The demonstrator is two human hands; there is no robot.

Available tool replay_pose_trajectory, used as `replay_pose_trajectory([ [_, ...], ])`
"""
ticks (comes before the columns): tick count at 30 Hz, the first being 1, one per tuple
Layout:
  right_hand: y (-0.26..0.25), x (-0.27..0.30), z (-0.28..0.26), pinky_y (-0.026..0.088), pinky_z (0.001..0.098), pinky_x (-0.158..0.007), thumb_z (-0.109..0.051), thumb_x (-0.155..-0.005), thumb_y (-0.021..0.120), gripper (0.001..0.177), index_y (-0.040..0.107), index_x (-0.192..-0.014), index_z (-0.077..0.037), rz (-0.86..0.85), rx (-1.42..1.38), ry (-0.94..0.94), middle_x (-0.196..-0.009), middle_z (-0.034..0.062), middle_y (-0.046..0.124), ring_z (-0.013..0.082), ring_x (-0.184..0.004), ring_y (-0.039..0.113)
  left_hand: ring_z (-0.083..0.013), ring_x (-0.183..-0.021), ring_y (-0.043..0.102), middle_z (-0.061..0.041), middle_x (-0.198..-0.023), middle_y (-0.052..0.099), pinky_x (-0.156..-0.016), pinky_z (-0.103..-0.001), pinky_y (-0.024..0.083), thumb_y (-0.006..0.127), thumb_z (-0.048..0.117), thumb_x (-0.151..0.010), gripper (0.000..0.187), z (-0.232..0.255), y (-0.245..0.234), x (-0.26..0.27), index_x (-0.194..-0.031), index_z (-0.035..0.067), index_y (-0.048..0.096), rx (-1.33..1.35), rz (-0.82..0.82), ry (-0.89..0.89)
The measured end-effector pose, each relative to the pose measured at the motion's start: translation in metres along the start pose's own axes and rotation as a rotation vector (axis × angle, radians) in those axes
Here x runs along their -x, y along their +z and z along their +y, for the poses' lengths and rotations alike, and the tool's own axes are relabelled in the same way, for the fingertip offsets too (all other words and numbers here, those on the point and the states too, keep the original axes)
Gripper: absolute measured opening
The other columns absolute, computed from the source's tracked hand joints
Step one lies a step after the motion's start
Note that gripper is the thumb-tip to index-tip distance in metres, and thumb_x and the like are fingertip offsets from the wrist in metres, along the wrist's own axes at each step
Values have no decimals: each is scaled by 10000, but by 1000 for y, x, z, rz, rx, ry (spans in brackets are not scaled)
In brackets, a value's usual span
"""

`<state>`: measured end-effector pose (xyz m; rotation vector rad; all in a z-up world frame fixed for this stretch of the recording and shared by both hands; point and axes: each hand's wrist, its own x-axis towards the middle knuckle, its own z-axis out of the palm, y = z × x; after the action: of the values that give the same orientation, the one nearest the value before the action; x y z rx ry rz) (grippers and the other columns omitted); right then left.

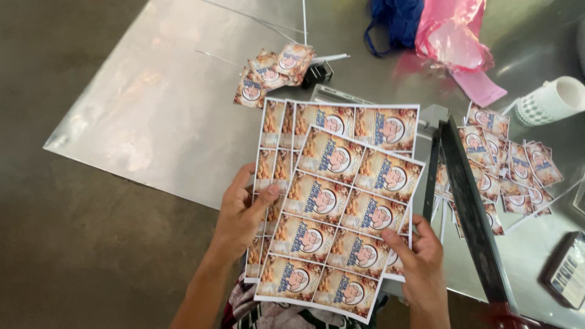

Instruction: The person uses a paper trimmer to cut sheets of printed labels into individual pieces. They align the sheet, press down the trimmer blade, and separate the cut labels, repeating the process for multiple sheets.

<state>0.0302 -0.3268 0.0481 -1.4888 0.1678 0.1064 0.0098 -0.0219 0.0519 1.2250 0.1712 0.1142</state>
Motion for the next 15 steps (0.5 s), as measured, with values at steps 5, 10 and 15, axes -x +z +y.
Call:
replay_pose_trajectory([
  [5,-11,0,0,594,339,-690,-38,-862,695,398,578,-1235,35,-33,-2,130,-1021,184,755,177,-820,722,-52,-778,555,-4,-952,669,-673,-240,483,625,223,-1007,409,-15,0,-2,-1365,57,517,-79,-68,-43],
  [10,-10,2,-7,592,336,-694,-61,-855,691,418,577,-1250,16,-53,29,188,-1018,173,770,176,-820,723,-63,-925,584,-23,-1084,663,-823,-268,529,610,202,-1016,405,-24,6,-4,-1375,44,510,-96,-106,22],
  [15,-10,3,-7,568,333,-698,-99,-873,725,432,632,-1262,65,-45,259,174,-1019,181,776,177,-831,707,-80,-887,577,-17,-1066,664,-785,-278,525,623,171,-991,420,-27,8,-6,-1377,42,519,-129,-48,-33],
])
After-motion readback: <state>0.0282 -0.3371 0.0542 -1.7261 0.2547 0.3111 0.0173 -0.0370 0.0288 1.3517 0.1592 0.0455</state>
